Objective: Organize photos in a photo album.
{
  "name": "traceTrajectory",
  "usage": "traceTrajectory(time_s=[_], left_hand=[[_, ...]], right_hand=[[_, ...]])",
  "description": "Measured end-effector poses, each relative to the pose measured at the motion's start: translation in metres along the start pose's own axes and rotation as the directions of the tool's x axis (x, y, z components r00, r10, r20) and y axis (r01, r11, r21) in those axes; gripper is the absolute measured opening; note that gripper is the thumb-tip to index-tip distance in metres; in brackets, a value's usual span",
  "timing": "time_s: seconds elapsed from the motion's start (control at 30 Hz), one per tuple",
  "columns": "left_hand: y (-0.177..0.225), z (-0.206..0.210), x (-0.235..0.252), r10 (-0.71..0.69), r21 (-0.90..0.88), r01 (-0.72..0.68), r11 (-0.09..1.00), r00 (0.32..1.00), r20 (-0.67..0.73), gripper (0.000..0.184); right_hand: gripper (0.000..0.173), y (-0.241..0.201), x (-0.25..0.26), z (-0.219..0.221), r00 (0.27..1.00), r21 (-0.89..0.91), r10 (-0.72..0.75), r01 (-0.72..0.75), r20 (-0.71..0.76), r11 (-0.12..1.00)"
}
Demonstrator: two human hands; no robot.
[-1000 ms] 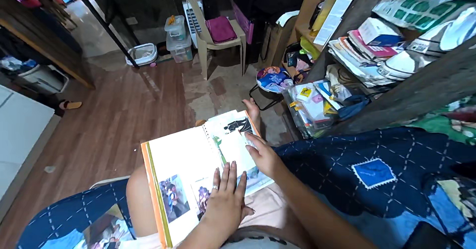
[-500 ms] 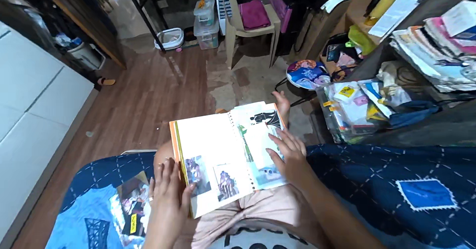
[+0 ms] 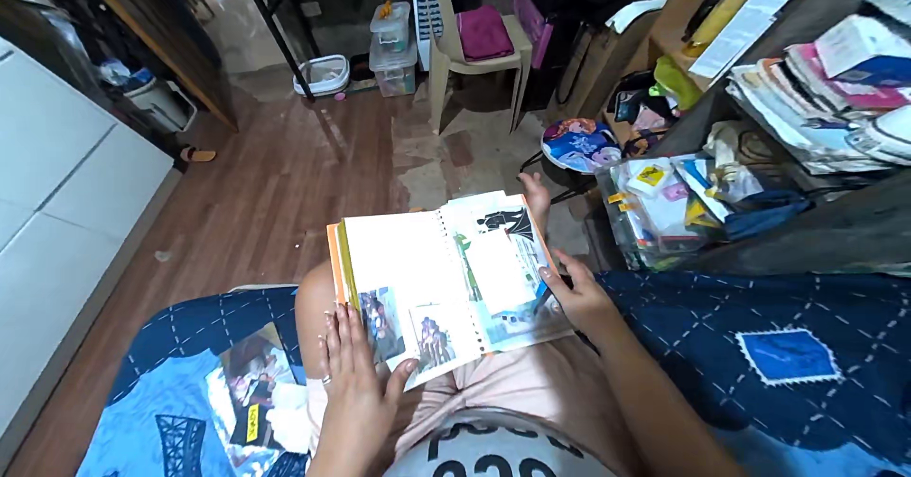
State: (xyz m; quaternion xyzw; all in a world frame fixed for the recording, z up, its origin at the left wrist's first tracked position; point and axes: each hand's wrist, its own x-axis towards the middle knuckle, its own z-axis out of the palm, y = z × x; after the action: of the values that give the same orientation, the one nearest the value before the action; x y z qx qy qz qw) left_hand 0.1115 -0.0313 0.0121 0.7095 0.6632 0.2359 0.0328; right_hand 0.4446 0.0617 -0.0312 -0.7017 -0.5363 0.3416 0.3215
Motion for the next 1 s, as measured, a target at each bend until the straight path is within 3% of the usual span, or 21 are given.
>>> traceTrajectory(time_s=[0.27,0.37,0.43,0.5,0.57,0.6,0.77,0.87,0.93,1.0], left_hand=[[-0.005,0.0,-0.002,0.018,-0.028,-0.018,0.999,1.0,-0.006,0.098],[0.016,-0.026,0.0,0.181,-0.321,-0.143,0.936,0.979,0.094,0.098],[0.034,-0.038,0.006,0.428,-0.654,-0.167,0.738,0.865,0.263,0.095],[0.053,-0.028,0.015,0.638,-0.806,-0.111,0.581,0.677,0.366,0.091],[0.064,-0.014,0.018,0.686,-0.776,-0.139,0.615,0.58,0.44,0.081],[0.065,-0.009,0.018,0.677,-0.745,-0.163,0.647,0.572,0.463,0.077],[0.06,-0.006,0.024,0.576,-0.596,-0.268,0.757,0.705,0.414,0.074],[0.059,-0.004,0.025,0.595,-0.485,-0.398,0.778,0.715,0.368,0.062],[0.046,-0.002,0.022,0.569,-0.349,-0.471,0.81,0.774,0.277,0.054],[0.022,-0.005,0.019,0.495,-0.223,-0.453,0.863,0.847,0.194,0.048]], right_hand=[[0.057,-0.006,-0.001,0.013,0.991,-0.03,-0.134,0.134,-0.016,0.991],[0.051,-0.011,-0.007,0.012,0.983,0.047,-0.17,0.173,-0.066,0.984],[0.049,-0.019,-0.013,0.002,0.983,0.269,-0.184,0.176,0.004,0.947],[0.067,-0.022,-0.013,-0.009,0.964,0.546,-0.24,0.142,0.113,0.826],[0.107,-0.029,-0.013,-0.022,0.957,0.683,-0.224,0.038,0.186,0.73],[0.118,-0.028,-0.013,-0.03,0.957,0.708,-0.214,0.012,0.198,0.707],[0.12,-0.009,-0.014,-0.053,0.958,0.559,-0.182,0.028,0.221,0.829],[0.088,-0.019,-0.015,-0.048,0.978,0.448,-0.063,-0.034,0.201,0.894],[0.066,-0.028,-0.015,-0.044,0.995,0.257,0.016,-0.041,0.097,0.966],[0.065,-0.018,-0.015,-0.033,0.983,-0.103,-0.159,0.15,-0.087,0.983]])
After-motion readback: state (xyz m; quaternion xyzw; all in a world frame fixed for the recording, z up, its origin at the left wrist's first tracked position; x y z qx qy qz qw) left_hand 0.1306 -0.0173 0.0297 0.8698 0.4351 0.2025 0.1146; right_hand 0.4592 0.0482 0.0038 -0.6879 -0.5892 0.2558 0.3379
